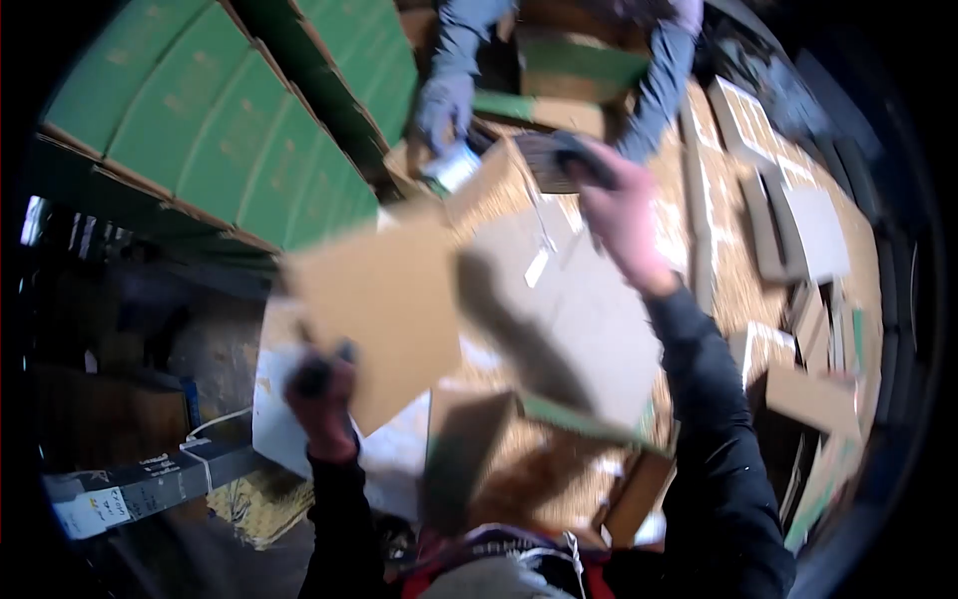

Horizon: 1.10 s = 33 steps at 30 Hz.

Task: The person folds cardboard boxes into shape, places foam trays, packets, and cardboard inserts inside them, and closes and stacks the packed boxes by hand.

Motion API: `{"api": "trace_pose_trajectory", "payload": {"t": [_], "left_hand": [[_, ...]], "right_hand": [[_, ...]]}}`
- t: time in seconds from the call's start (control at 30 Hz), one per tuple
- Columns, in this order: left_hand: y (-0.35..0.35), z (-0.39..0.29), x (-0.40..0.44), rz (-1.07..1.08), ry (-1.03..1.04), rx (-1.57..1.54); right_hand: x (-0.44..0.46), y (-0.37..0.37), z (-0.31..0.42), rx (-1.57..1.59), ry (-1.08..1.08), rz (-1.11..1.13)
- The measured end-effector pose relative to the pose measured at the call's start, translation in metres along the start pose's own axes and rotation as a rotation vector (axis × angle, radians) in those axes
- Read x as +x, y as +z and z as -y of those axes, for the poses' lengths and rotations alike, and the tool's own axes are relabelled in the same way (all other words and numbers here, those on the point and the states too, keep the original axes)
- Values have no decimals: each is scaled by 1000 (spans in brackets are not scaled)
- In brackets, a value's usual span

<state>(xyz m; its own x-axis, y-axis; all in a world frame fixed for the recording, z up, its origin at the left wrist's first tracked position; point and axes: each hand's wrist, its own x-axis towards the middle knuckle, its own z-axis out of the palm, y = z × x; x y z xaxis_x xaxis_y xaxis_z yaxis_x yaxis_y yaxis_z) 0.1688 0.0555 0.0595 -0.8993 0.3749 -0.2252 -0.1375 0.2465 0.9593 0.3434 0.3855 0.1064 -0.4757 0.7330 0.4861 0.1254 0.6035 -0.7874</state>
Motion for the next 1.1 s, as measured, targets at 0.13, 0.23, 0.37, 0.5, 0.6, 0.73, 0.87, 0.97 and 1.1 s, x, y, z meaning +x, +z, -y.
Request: {"api": "trace_pose_trajectory", "payload": {"t": [0.13, 0.23, 0.37, 0.5, 0.6, 0.73, 0.87, 0.97, 1.1], "left_hand": [[-5, -63, -41, -51, 205, -539], [9, -104, -103, 99, 548, -82], [34, -88, -176, 1076, 1285, 342], [77, -14, -216, 1390, 1642, 878], [103, 61, -210, 1666, 1284, 1156], [77, 3, -171, 1670, 137, 528], [52, 52, -107, 833, 419, 701], [69, 132, -138, 806, 325, 847], [33, 139, -117, 719, 283, 491]], "right_hand": [[-176, -105, 123, -493, -425, 572], [-323, -97, 105, -792, -215, 741], [-355, -150, 130, -648, 132, 440], [-392, -205, 110, -618, 510, -40], [-418, -199, 99, -193, 748, -87], [-445, -194, 81, 665, 1106, -236], [-470, -148, -8, 230, 813, 95], [-477, -89, -25, -192, 889, 139], [-435, -71, 20, 398, 1000, -133]]}}
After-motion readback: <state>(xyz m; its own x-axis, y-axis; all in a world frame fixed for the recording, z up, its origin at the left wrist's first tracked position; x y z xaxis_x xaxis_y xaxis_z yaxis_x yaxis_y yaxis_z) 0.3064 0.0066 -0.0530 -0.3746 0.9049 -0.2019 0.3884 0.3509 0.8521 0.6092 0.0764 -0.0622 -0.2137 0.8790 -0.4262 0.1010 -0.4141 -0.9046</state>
